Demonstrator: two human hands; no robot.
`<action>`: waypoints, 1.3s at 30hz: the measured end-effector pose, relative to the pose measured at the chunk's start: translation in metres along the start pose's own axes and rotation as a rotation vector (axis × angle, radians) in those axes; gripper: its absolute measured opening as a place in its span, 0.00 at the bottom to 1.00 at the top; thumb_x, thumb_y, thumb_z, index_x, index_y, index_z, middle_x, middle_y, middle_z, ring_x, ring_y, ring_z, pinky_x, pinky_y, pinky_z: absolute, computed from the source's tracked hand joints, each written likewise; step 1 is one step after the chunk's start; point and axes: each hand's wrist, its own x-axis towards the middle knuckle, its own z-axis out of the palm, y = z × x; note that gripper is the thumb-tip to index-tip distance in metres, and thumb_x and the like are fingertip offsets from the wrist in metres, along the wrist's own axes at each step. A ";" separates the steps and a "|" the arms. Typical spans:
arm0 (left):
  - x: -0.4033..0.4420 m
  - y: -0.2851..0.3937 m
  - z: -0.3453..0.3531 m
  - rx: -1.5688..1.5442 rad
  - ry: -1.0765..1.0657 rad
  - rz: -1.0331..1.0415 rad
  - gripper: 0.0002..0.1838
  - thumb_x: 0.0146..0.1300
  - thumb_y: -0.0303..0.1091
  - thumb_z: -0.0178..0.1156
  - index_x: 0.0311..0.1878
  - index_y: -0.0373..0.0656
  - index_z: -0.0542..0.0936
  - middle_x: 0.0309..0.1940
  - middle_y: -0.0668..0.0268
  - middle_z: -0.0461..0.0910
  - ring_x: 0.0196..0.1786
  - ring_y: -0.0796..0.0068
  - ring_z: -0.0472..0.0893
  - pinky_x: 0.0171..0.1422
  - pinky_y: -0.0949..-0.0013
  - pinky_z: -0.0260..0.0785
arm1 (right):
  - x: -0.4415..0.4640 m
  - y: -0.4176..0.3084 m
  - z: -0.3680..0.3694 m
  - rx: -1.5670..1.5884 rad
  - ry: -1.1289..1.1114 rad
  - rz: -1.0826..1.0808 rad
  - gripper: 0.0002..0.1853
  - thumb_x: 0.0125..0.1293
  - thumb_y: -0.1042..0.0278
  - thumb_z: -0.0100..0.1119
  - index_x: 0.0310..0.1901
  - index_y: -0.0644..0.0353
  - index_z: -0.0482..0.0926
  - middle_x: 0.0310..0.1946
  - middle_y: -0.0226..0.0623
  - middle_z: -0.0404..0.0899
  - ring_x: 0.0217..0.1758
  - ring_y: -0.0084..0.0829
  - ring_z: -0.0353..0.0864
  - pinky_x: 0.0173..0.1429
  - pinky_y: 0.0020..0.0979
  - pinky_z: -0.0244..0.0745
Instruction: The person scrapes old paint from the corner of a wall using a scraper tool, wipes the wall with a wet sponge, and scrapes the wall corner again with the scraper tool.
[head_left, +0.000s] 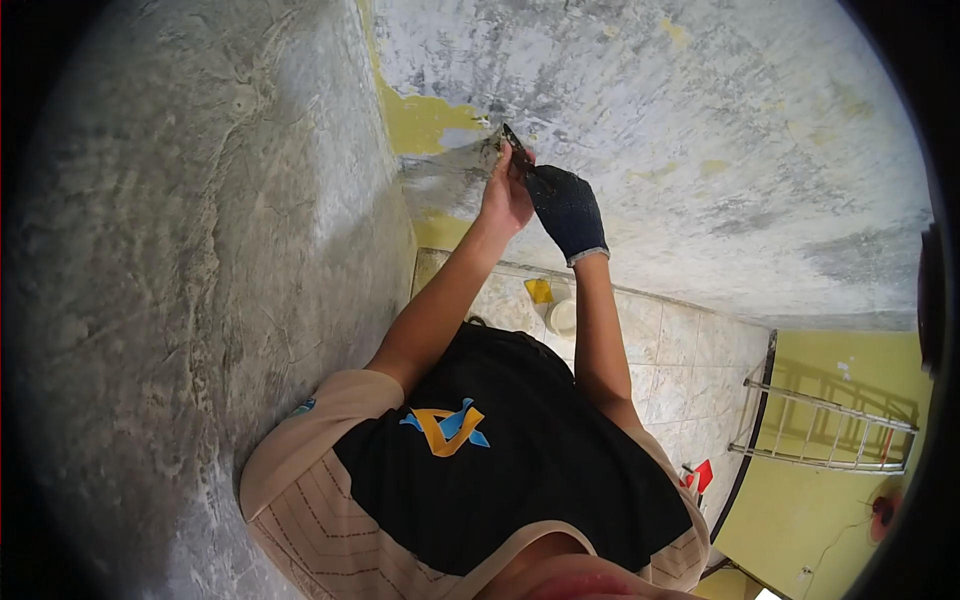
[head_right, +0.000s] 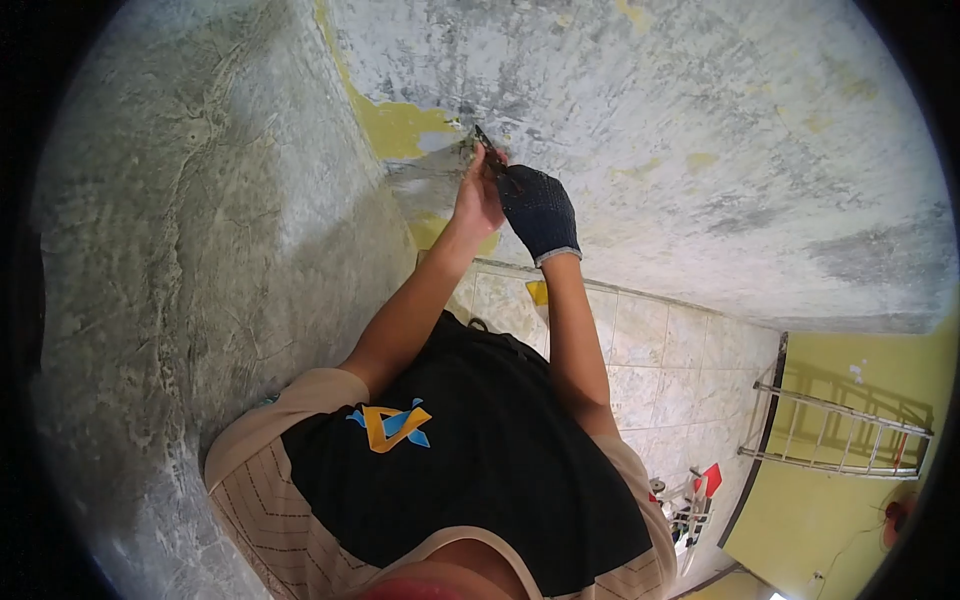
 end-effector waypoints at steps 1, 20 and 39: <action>-0.005 0.002 0.005 -0.016 -0.001 0.015 0.18 0.70 0.57 0.61 0.40 0.51 0.83 0.35 0.71 0.84 0.42 0.71 0.83 0.52 0.60 0.77 | 0.003 0.004 0.007 0.038 0.042 0.001 0.14 0.71 0.58 0.57 0.43 0.61 0.85 0.40 0.51 0.85 0.45 0.53 0.83 0.48 0.47 0.78; 0.000 0.005 -0.009 -0.125 -0.033 0.003 0.17 0.69 0.55 0.64 0.40 0.51 0.83 0.35 0.72 0.85 0.39 0.73 0.84 0.51 0.63 0.78 | 0.002 -0.002 0.018 0.057 0.112 -0.068 0.15 0.73 0.60 0.50 0.37 0.63 0.80 0.34 0.53 0.84 0.40 0.56 0.83 0.46 0.52 0.77; -0.003 0.014 -0.015 -0.012 0.041 0.001 0.16 0.70 0.54 0.64 0.39 0.51 0.82 0.33 0.72 0.84 0.40 0.72 0.84 0.49 0.62 0.77 | 0.001 0.004 0.026 0.160 0.010 -0.035 0.11 0.71 0.65 0.56 0.42 0.63 0.84 0.38 0.50 0.85 0.42 0.51 0.83 0.47 0.46 0.78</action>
